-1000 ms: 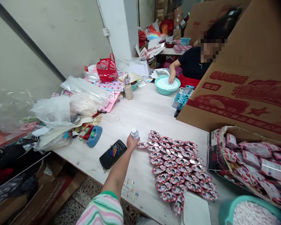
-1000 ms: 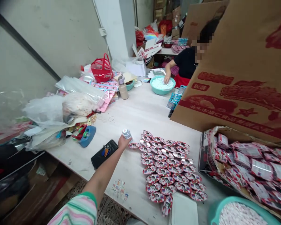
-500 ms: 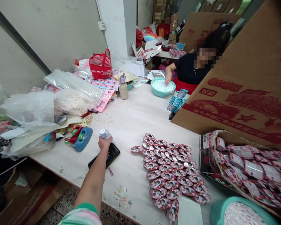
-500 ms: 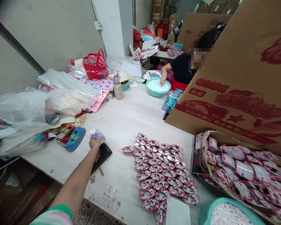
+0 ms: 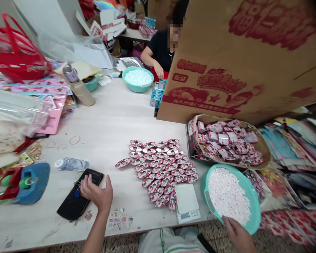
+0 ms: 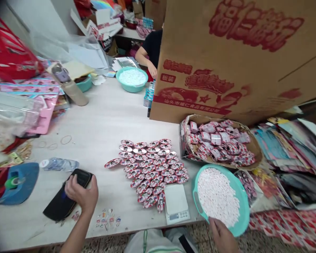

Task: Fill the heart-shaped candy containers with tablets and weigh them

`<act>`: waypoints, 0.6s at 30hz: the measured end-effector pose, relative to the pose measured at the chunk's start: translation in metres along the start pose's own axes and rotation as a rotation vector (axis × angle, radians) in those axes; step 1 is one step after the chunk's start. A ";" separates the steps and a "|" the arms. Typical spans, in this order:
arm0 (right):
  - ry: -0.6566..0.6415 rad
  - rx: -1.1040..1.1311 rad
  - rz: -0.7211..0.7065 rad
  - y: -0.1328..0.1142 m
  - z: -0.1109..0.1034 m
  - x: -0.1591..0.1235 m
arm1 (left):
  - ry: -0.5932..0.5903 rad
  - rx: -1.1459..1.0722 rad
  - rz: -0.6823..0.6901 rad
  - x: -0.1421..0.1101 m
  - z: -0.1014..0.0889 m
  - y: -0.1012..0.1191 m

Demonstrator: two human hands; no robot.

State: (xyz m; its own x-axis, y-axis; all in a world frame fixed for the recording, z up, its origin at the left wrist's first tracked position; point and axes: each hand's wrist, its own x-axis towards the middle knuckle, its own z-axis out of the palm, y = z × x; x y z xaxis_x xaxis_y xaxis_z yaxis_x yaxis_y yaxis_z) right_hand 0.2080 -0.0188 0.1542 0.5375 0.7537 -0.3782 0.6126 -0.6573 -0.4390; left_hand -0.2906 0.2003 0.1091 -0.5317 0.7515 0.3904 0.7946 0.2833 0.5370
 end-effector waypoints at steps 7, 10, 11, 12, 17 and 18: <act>-0.005 0.052 -0.127 -0.026 0.005 0.010 | -0.301 -0.085 0.001 -0.057 0.016 0.018; -0.066 0.091 -0.217 -0.041 0.011 0.017 | -0.307 -0.104 -0.107 -0.062 0.024 0.020; -0.096 0.098 -0.251 -0.046 0.013 0.019 | -0.314 -0.112 -0.160 -0.058 0.028 0.020; -0.129 0.101 -0.283 -0.051 0.016 0.022 | -0.327 -0.129 -0.233 -0.052 0.032 0.021; -0.229 0.113 -0.360 -0.058 0.022 0.034 | -0.408 -0.212 -0.522 -0.011 0.062 0.030; -0.231 0.120 -0.359 -0.056 0.021 0.035 | -0.430 -0.216 -0.522 -0.003 0.068 0.032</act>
State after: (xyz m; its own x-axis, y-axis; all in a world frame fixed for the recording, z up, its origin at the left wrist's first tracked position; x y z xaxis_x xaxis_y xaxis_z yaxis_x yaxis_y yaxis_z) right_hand 0.1802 0.0443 0.1479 0.1509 0.9243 -0.3505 0.6582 -0.3585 -0.6620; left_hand -0.2430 0.2476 0.0741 -0.6290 0.7310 -0.2647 0.3675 0.5796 0.7273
